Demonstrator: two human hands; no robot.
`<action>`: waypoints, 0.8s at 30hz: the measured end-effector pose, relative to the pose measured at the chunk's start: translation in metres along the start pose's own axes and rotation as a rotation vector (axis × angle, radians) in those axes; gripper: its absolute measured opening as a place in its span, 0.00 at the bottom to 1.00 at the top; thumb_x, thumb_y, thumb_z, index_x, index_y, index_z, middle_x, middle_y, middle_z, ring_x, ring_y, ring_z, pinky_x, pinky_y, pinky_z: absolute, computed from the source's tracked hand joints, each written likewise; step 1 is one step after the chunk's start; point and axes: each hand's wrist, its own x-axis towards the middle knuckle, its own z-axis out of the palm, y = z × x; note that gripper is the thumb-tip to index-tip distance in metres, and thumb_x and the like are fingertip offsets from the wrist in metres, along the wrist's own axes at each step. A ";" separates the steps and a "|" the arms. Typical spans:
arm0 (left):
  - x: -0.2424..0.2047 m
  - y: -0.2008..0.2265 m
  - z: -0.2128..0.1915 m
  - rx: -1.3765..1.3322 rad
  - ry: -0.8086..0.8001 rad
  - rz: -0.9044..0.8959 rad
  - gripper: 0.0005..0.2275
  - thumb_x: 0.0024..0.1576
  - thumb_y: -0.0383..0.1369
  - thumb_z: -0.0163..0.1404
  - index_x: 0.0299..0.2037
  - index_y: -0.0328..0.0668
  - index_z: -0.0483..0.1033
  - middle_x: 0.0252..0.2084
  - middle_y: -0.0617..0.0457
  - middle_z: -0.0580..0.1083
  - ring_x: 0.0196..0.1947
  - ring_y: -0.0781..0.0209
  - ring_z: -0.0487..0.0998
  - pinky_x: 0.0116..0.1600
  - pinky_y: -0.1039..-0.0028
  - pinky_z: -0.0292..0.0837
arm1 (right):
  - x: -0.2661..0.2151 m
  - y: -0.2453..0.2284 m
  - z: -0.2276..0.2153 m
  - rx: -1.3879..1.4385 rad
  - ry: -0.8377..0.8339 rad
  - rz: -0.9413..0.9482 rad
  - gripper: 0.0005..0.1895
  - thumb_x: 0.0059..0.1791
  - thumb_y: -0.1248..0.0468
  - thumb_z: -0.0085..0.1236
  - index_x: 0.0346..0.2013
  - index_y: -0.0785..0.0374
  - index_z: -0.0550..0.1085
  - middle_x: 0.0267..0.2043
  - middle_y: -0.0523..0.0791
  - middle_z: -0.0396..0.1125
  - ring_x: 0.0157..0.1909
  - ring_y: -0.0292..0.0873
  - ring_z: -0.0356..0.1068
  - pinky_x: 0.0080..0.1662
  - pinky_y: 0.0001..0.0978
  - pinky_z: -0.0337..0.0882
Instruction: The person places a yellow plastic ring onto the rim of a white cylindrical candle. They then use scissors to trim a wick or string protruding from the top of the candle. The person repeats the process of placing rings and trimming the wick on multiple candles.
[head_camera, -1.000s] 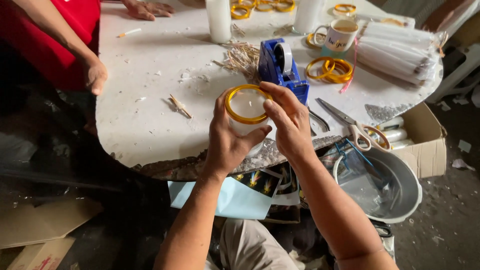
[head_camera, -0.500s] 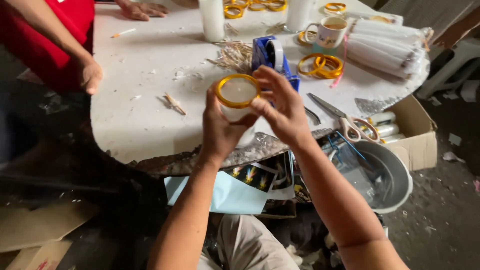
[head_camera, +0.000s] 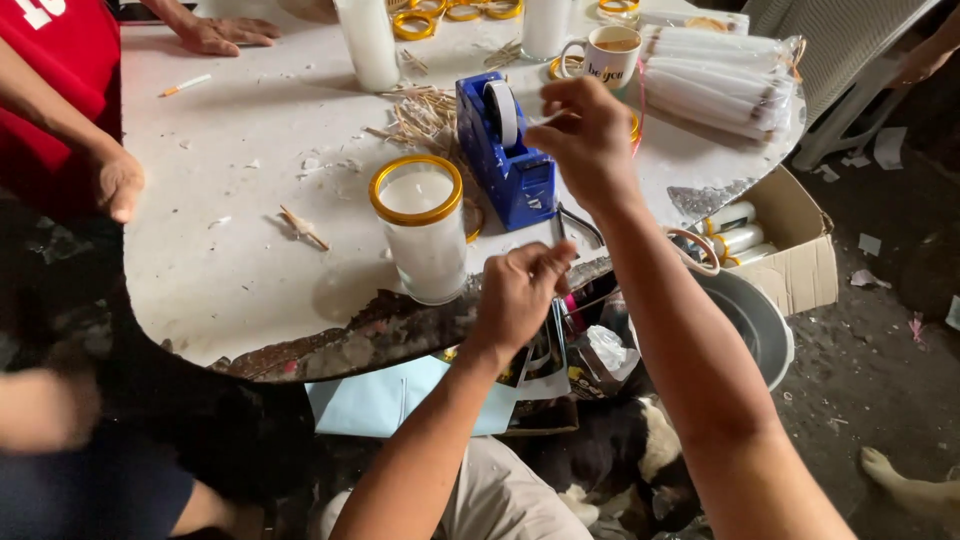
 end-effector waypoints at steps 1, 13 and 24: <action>0.005 -0.009 0.005 -0.235 -0.076 -0.272 0.22 0.66 0.47 0.40 0.29 0.40 0.77 0.25 0.51 0.78 0.23 0.61 0.79 0.40 0.69 0.80 | -0.014 -0.017 -0.009 0.054 0.043 -0.031 0.20 0.43 0.75 0.70 0.46 0.61 0.73 0.37 0.44 0.68 0.38 0.36 0.73 0.40 0.25 0.78; 0.063 -0.028 0.012 -0.784 0.287 -0.861 0.21 0.50 0.51 0.56 0.39 0.39 0.80 0.35 0.46 0.83 0.32 0.58 0.83 0.38 0.70 0.77 | -0.236 -0.034 -0.079 0.304 0.075 -0.221 0.18 0.40 0.78 0.65 0.41 0.65 0.72 0.31 0.47 0.69 0.36 0.43 0.76 0.48 0.38 0.83; 0.058 -0.058 0.034 -0.608 0.430 -0.722 0.11 0.57 0.39 0.57 0.32 0.38 0.82 0.27 0.46 0.82 0.28 0.58 0.85 0.36 0.75 0.76 | -0.270 0.088 -0.068 0.102 0.149 0.242 0.17 0.40 0.79 0.69 0.38 0.66 0.73 0.27 0.41 0.58 0.36 0.39 0.73 0.42 0.33 0.76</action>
